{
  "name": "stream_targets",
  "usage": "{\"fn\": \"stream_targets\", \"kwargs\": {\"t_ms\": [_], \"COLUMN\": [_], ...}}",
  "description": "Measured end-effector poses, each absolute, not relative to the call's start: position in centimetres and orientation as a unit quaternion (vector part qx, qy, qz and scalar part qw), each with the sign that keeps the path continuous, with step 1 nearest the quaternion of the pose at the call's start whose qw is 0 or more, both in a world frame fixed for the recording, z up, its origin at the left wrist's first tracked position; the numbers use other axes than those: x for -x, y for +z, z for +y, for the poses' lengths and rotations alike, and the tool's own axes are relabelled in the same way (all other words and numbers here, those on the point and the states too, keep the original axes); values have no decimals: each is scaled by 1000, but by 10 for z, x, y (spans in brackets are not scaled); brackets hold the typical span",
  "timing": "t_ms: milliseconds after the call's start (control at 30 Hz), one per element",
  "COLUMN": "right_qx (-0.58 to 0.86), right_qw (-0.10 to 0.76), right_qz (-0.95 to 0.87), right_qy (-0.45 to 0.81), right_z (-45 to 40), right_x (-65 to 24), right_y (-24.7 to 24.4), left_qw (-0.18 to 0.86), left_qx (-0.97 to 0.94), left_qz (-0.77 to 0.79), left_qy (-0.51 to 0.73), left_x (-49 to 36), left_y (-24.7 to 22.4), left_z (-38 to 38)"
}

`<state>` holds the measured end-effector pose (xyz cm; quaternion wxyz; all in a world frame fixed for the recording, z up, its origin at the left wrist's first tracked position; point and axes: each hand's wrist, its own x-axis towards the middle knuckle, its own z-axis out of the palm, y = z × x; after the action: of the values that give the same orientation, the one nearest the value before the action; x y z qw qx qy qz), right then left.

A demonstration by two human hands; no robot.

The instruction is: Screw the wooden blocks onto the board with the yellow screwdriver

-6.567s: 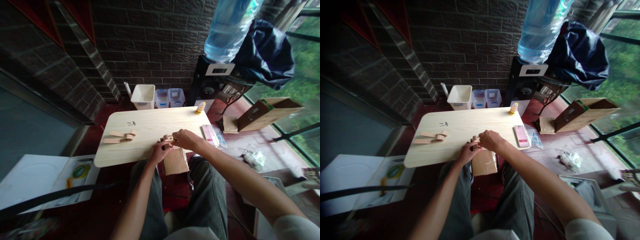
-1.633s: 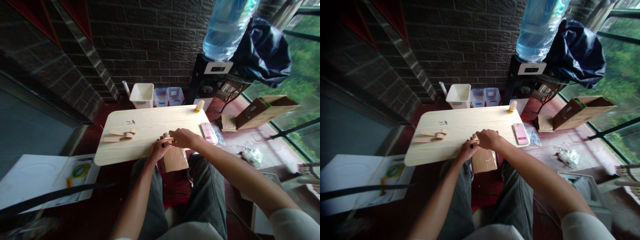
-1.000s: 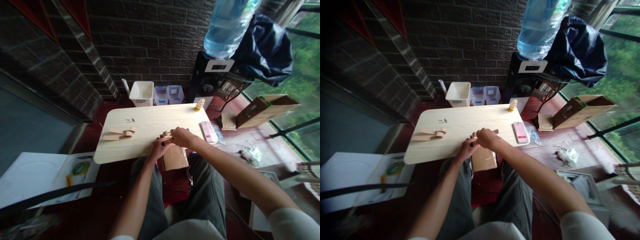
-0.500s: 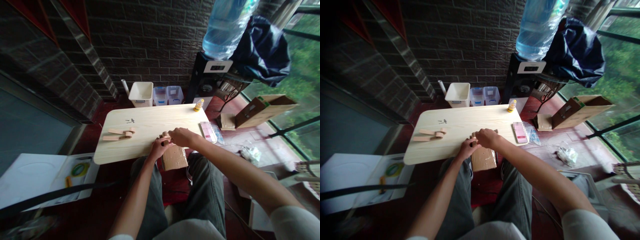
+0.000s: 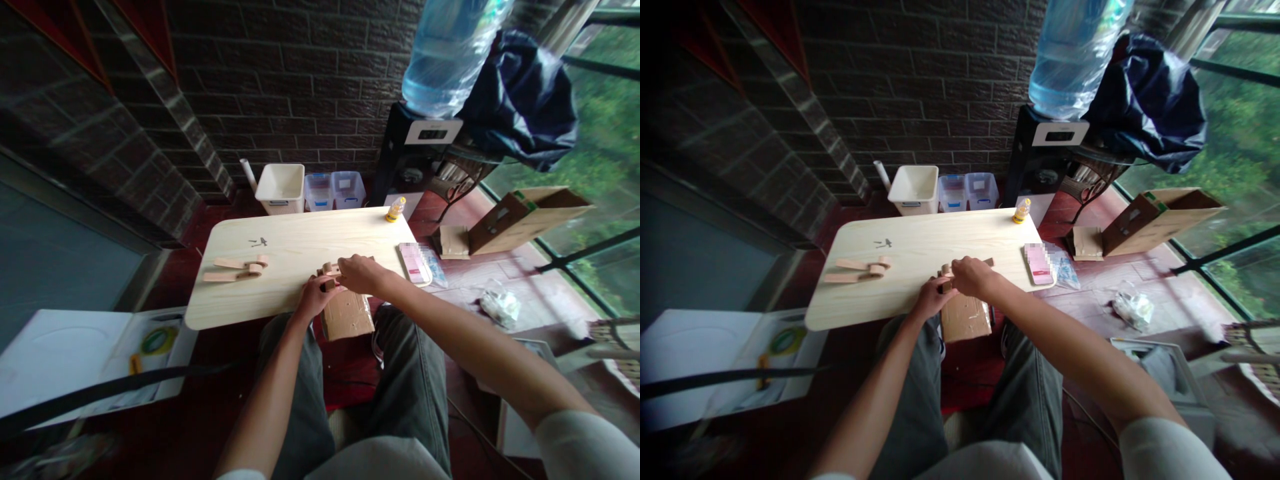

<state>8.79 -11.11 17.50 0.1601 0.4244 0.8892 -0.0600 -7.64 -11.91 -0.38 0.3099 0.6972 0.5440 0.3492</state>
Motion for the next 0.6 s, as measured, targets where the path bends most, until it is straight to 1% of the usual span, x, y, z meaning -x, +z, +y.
{"fn": "stream_targets", "kwargs": {"t_ms": [100,400,600], "right_qx": [-446,-394,-421], "right_qw": [138,172,165], "right_qz": [882,902,891], "right_qy": [-68,-38,-41], "right_z": [-115,-109,-108], "right_x": [-89,-88,-86], "right_y": [181,179,175], "left_qw": [314,317,319], "left_qx": [-691,-699,-702], "left_qz": [548,530,532], "left_qy": [352,360,350], "left_x": [76,77,78], "left_y": [-5,-4,-7], "left_z": [-119,-119,-118]}}
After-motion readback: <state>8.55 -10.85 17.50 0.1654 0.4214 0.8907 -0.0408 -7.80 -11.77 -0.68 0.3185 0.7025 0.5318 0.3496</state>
